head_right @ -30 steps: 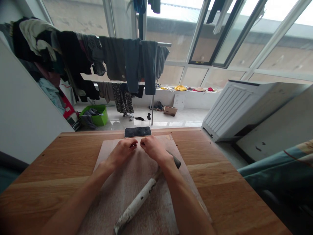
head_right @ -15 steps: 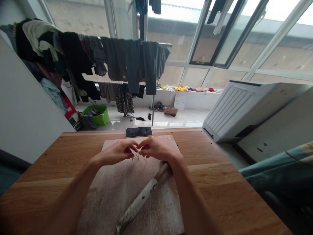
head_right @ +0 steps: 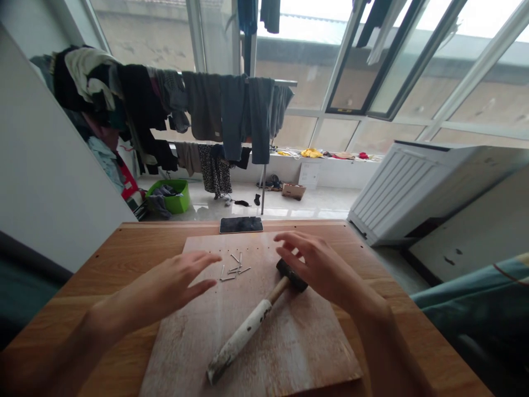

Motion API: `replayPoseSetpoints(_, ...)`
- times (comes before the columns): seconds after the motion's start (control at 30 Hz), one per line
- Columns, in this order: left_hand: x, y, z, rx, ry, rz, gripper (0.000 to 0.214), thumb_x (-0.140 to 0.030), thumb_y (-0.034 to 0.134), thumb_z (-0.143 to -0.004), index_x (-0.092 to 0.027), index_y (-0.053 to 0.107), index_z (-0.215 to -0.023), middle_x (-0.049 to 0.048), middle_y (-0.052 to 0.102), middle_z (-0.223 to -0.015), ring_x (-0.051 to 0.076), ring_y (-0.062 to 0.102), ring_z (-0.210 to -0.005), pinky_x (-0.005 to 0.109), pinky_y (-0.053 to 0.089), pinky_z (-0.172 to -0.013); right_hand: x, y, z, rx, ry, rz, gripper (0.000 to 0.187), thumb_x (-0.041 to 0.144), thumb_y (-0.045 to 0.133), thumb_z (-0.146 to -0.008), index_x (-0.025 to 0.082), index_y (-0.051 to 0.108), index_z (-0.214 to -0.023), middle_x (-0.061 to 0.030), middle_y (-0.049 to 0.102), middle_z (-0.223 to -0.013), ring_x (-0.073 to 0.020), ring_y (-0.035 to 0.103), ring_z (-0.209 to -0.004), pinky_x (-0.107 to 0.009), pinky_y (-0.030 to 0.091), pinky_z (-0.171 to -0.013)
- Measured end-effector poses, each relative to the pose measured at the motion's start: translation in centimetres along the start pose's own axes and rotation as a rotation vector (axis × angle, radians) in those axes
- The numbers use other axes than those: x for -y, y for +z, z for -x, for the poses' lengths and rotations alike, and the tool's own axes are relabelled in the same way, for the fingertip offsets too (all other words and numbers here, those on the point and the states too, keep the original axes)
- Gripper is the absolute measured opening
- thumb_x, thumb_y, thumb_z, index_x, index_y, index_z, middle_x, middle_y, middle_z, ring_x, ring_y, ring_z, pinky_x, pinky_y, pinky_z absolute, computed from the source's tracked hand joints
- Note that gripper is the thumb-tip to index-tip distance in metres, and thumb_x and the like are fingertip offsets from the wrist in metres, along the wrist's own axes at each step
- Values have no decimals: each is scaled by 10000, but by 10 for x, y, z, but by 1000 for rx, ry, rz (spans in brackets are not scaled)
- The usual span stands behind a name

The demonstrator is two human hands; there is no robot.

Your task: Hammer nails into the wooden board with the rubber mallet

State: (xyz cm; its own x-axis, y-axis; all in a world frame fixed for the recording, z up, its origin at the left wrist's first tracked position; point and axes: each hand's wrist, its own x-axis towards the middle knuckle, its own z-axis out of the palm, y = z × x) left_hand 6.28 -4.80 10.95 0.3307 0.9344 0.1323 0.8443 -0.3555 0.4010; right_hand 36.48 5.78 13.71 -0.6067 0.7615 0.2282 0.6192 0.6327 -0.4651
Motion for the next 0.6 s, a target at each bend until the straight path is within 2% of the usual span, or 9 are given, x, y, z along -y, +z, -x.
replayPoseSetpoints(0.03, 2, 8, 15, -4, 25, -79, 311, -344, 552, -1002, -228, 624, -1281, 92, 709, -1209, 255, 681, -1073, 438, 539, -967, -17, 8, 15, 2, 47, 39, 352, 414, 484, -1006, 231, 706, -1210, -79, 794, -1042, -215, 763, -857, -323, 613, -752)
replayPoseSetpoints(0.07, 4, 18, 30, -36, 44, -151, 246, -316, 544, -1002, -228, 657, -1202, 81, 726, -1138, 251, 689, -1028, 447, 544, -951, -36, 18, 32, -67, 78, 84, 375, 410, 479, -987, 221, 696, -1228, -105, 782, -1119, -249, 761, -954, -371, 620, -817)
replayPoseSetpoints(0.1, 6, 30, 46, -75, 68, -215, 216, -296, 533, -1003, -224, 668, -1156, 86, 725, -1140, 260, 685, -1038, 481, 532, -974, -54, 30, 50, -117, 118, 123, 416, 407, 471, -977, 211, 661, -1292, -133, 734, -1263, -282, 724, -1107, -427, 597, -930)
replayPoseSetpoints(0.17, 9, 54, 73, -175, 69, -331, 200, -285, 505, -1014, -219, 675, -1096, 105, 682, -1266, 285, 657, -1138, 578, 451, -1077, -84, 55, 86, -193, 207, 142, 487, 422, 449, -974, 187, 610, -1370, -151, 688, -1354, -303, 653, -1252, -468, 551, -1040)
replayPoseSetpoints(0.27, 8, 83, 101, -252, 80, -471, 332, -404, 517, -1011, -232, 627, -1273, 132, 596, -1412, 302, 613, -1234, 540, 477, -1075, -103, 83, 124, -206, 268, 96, 496, 461, 433, -982, 199, 640, -1349, -116, 687, -1370, -300, 646, -1269, -460, 529, -1083)
replayPoseSetpoints(0.37, 6, 93, 113, -309, 42, -571, 538, -521, 510, -997, -210, 524, -1436, 157, 550, -1470, 297, 599, -1257, 446, 536, -1017, -94, 91, 136, -186, 278, 46, 496, 466, 445, -988, 223, 647, -1370, -70, 656, -1413, -291, 600, -1320, -442, 498, -1109)
replayPoseSetpoints(0.43, 11, 91, 120, -338, -1, -604, 565, -537, 496, -1000, -205, 507, -1457, 149, 574, -1447, 286, 612, -1235, 423, 540, -1010, -79, 93, 135, -171, 261, 14, 479, 457, 458, -991, 241, 662, -1367, -51, 648, -1420, -281, 593, -1322, -409, 518, -1085)
replayPoseSetpoints(0.5, 23, 85, 131, -360, -44, -609, 531, -527, 482, -1009, -217, 530, -1437, 128, 617, -1396, 278, 627, -1205, 423, 534, -1017, -61, 97, 134, -158, 211, -3, 454, 424, 483, -991, 273, 654, -1384, -40, 635, -1432, -275, 598, -1315, -386, 539, -1065)
replayPoseSetpoints(0.6, 53, 75, 159, -411, -122, -588, 444, -509, 453, -1021, -255, 599, -1354, 90, 665, -1320, 274, 644, -1172, 435, 523, -1029, -32, 114, 131, -128, 95, -13, 486, 357, 489, -1004, 318, 543, -1485, -30, 569, -1497, -266, 566, -1351, -391, 524, -1089)
